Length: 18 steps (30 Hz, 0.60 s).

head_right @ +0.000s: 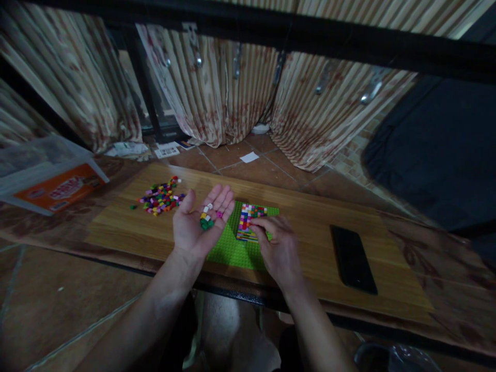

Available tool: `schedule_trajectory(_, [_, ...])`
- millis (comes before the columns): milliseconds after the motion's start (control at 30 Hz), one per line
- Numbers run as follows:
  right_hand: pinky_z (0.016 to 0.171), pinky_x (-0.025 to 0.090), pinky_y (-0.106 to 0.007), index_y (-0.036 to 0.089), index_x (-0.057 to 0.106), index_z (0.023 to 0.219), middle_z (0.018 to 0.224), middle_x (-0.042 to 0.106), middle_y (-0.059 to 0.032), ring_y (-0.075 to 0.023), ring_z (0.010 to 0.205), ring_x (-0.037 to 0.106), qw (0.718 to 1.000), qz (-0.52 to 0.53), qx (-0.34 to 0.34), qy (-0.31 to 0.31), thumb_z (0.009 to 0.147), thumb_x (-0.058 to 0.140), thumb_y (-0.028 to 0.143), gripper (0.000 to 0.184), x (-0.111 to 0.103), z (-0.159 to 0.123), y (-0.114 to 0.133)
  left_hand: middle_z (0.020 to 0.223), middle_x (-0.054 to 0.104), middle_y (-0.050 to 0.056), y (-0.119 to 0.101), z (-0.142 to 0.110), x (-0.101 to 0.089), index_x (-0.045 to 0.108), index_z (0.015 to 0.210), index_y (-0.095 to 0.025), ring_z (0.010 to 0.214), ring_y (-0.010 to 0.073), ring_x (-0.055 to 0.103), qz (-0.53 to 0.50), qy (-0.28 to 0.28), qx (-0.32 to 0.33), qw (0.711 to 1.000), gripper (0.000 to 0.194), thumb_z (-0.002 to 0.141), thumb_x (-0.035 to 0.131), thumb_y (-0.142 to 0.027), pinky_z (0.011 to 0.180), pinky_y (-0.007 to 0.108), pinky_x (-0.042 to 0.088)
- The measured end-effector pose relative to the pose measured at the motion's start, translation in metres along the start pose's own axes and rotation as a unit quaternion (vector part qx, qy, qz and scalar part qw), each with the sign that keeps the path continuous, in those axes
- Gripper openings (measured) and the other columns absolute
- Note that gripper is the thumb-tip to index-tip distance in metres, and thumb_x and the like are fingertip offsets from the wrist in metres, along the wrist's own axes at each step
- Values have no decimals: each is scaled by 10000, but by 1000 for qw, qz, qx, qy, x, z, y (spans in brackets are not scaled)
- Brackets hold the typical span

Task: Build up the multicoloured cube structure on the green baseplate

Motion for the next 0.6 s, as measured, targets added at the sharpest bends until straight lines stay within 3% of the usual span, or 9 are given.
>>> schedule_trajectory(133, [813,521,-374,243,704,926,938,733,-37,-203,869,673,998,33,40,-37,871,606,284,120,-6,-3,-8,1145,695,161,0,0,0,668,1110,-91,1202,245,578,2,3,1,1000,477,879,478,-464,1057,366,410])
schedule_trajectory(500, [837,539,-385,241,720,845,967,683,-49,-194,916,654,991,114,41,-65,833,627,245,94,-6,0,-15,1070,721,148,1,0,-1,692,1029,-93,1166,236,603,-7,6,-5,1000,449,878,484,-462,1041,353,426])
schedule_trajectory(600, [811,544,-367,243,723,873,974,661,-51,-188,920,644,991,119,42,-48,838,627,252,103,-4,1,-15,1068,720,152,1,0,-1,689,1040,-90,1161,239,606,-8,1,-5,1000,450,876,490,-459,1039,353,428])
Point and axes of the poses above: each hand's wrist, its own z-axis towards the middle knuckle, its own x-axis out of the palm, y = z × x, the point moved 8 cm from there along z, towards the middle knuckle
